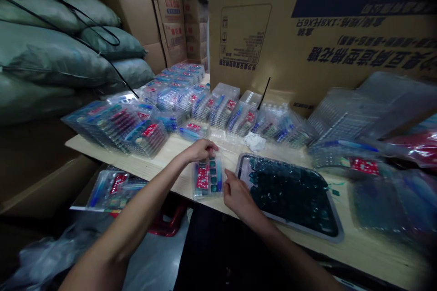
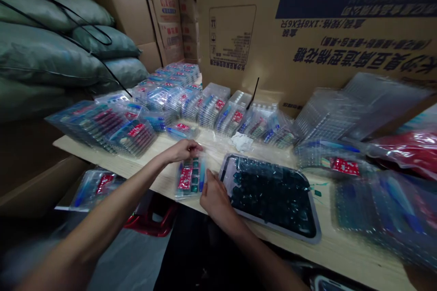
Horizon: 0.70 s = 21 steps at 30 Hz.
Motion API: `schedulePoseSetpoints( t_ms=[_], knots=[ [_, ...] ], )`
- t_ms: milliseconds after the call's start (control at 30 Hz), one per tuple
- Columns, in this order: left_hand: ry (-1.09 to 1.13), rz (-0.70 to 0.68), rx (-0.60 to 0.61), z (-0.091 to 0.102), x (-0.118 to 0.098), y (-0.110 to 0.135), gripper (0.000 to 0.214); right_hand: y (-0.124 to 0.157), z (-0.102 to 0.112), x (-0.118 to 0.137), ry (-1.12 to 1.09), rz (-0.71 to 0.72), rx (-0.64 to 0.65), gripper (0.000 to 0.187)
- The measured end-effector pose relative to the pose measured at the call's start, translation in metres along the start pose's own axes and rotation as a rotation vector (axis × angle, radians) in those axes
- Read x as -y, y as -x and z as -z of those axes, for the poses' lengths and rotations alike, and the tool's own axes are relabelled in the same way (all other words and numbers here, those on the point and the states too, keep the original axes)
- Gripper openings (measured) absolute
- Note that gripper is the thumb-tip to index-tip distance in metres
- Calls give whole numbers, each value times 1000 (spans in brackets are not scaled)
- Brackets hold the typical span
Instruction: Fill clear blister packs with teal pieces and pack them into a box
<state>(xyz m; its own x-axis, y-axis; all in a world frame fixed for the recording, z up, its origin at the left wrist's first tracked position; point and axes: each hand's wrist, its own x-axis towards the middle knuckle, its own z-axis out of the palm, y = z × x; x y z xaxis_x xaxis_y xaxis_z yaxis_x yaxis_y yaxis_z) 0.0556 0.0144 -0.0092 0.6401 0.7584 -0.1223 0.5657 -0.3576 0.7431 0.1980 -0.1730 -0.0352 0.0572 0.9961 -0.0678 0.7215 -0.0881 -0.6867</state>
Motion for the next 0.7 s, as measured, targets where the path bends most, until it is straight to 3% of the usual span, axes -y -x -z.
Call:
schedulePoseSetpoints(
  t_ms=[100,167,233,300,400,500,600,700],
  knots=[
    [-235,-91,-75,-15,3,-7,22,0,4,4,132,1,-18,48],
    [-325,-112,-239,-22,4,3,22,-4,7,4,170,-2,7,46],
    [-321,-27,-486,-29,6,24,30,-11,9,4,179,-2,11,46],
    [-231,154,-656,-41,9,50,37,-20,7,3,180,4,19,48],
    [-47,366,-655,-70,12,88,38,-33,1,5,203,16,72,55],
    [186,357,-690,-106,13,111,37,-39,-7,9,208,50,82,63],
    [343,361,-856,-139,15,122,51,-40,-17,11,175,43,75,64],
    [325,403,-925,-145,24,119,65,-51,-30,10,89,-28,80,69]
  ],
)
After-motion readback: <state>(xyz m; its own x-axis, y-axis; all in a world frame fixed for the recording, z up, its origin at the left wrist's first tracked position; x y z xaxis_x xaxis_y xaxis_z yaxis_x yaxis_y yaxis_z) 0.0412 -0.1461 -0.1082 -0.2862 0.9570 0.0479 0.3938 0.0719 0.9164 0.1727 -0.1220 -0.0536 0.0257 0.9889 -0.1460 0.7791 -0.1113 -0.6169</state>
